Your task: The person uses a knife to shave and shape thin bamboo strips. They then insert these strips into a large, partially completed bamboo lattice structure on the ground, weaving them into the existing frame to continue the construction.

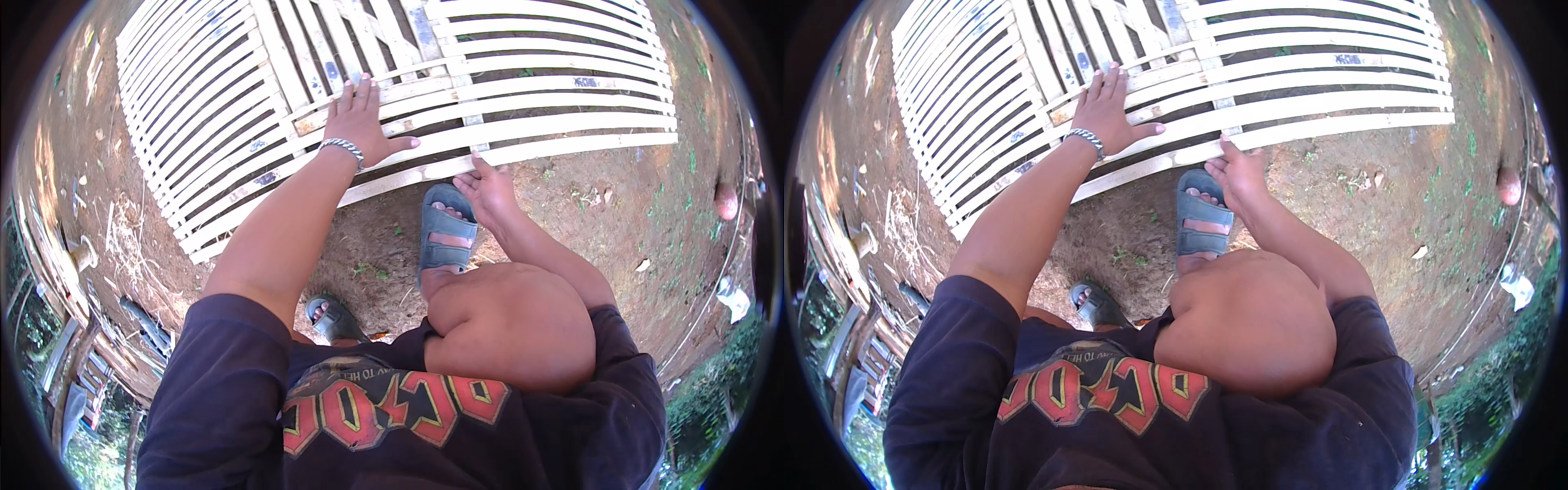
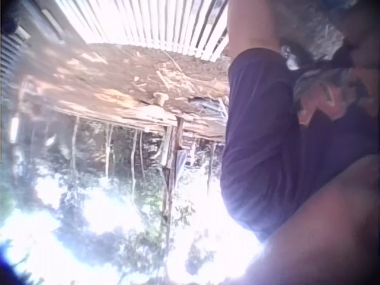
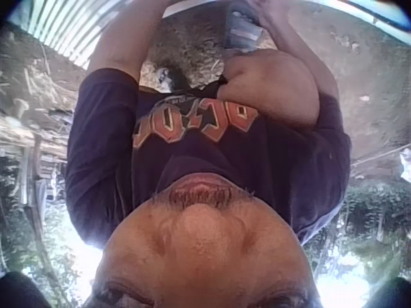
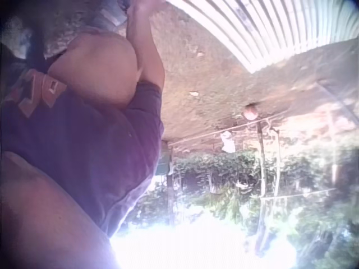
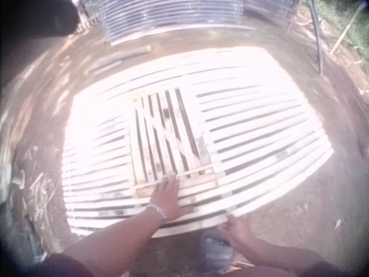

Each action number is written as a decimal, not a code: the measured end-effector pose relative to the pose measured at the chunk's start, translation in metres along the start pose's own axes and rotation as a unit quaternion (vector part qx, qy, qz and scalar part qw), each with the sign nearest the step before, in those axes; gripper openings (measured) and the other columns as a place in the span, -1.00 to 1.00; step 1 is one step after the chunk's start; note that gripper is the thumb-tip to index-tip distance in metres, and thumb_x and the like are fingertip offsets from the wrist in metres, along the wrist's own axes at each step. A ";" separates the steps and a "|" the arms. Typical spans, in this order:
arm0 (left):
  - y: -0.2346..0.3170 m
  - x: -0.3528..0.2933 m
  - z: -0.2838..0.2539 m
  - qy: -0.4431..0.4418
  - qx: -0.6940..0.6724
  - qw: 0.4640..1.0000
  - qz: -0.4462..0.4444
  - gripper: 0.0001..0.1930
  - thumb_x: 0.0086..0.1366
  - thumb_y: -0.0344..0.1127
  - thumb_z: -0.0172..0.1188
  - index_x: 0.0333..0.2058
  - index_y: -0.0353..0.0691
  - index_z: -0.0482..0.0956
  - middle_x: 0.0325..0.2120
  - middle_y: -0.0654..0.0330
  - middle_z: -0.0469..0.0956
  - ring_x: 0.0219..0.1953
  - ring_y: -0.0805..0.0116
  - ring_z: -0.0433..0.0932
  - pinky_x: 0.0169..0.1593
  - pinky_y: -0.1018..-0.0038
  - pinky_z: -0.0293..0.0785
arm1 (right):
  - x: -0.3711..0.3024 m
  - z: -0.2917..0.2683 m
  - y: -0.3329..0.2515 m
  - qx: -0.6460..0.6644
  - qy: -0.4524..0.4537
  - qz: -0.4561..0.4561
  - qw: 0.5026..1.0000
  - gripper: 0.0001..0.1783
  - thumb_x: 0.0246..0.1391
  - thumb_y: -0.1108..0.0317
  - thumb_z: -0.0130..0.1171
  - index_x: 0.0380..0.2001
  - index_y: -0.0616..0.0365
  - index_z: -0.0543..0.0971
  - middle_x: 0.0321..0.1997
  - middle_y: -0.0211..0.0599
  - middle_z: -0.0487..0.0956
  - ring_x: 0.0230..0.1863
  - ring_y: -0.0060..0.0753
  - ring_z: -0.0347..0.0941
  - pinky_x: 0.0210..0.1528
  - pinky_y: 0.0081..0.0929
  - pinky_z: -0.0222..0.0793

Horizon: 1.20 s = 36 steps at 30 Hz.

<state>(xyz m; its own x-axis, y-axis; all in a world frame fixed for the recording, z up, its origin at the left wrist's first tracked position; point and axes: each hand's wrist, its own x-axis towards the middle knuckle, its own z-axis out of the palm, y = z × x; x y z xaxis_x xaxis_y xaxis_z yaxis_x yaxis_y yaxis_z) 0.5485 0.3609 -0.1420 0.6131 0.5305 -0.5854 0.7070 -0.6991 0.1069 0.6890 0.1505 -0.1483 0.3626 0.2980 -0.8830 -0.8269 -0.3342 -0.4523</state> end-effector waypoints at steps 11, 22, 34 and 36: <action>-0.005 -0.001 0.005 -0.010 -0.005 1.000 0.012 0.41 0.01 0.75 0.03 0.51 -0.30 -0.16 0.55 -0.04 -0.27 0.58 -0.05 -0.34 0.56 0.07 -0.25 | 0.006 -0.003 0.005 -0.004 0.016 0.010 1.000 -0.69 0.40 0.28 0.11 0.08 0.13 0.32 -0.14 -0.11 0.51 -0.12 -0.20 0.51 0.07 -0.14 0.56; -0.021 -0.001 0.020 0.085 -0.130 0.987 0.026 0.17 0.22 0.56 0.02 0.50 -0.27 -0.07 0.53 0.00 -0.12 0.58 0.09 -0.24 0.56 0.03 -0.27 | 0.008 -0.002 0.003 -0.014 0.024 0.016 0.999 -0.68 0.40 0.25 0.11 0.06 0.20 0.36 -0.09 -0.11 0.45 -0.08 -0.18 0.48 0.13 -0.13 0.52; -0.090 0.068 0.033 0.283 -0.040 0.950 -0.126 -0.16 0.50 0.29 -0.31 0.49 -0.24 -0.05 0.54 0.02 -0.13 0.59 0.15 -0.28 0.54 -0.07 -0.35 | 0.012 -0.012 0.005 -0.027 0.023 0.023 0.999 -0.60 0.41 0.18 0.09 0.09 0.27 0.39 -0.09 -0.07 0.50 -0.05 -0.14 0.50 0.14 -0.14 0.53; -0.090 0.071 0.035 0.266 -0.044 0.955 -0.126 -0.15 0.49 0.31 -0.37 0.51 -0.20 -0.11 0.55 0.03 -0.15 0.59 0.17 -0.29 0.55 -0.03 -0.37 | 0.013 -0.015 0.004 -0.027 0.024 0.031 0.999 -0.60 0.41 0.14 0.09 0.10 0.23 0.41 -0.10 -0.09 0.52 -0.04 -0.17 0.51 0.14 -0.15 0.52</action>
<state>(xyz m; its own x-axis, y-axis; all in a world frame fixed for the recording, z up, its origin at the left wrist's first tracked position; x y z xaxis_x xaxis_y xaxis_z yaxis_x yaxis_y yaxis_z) 0.5158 0.4447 -0.2211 0.4949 0.8617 -0.1119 0.8685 -0.4862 0.0965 0.6965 0.1400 -0.1638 0.3327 0.2330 -0.9138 -0.8243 -0.3988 -0.4018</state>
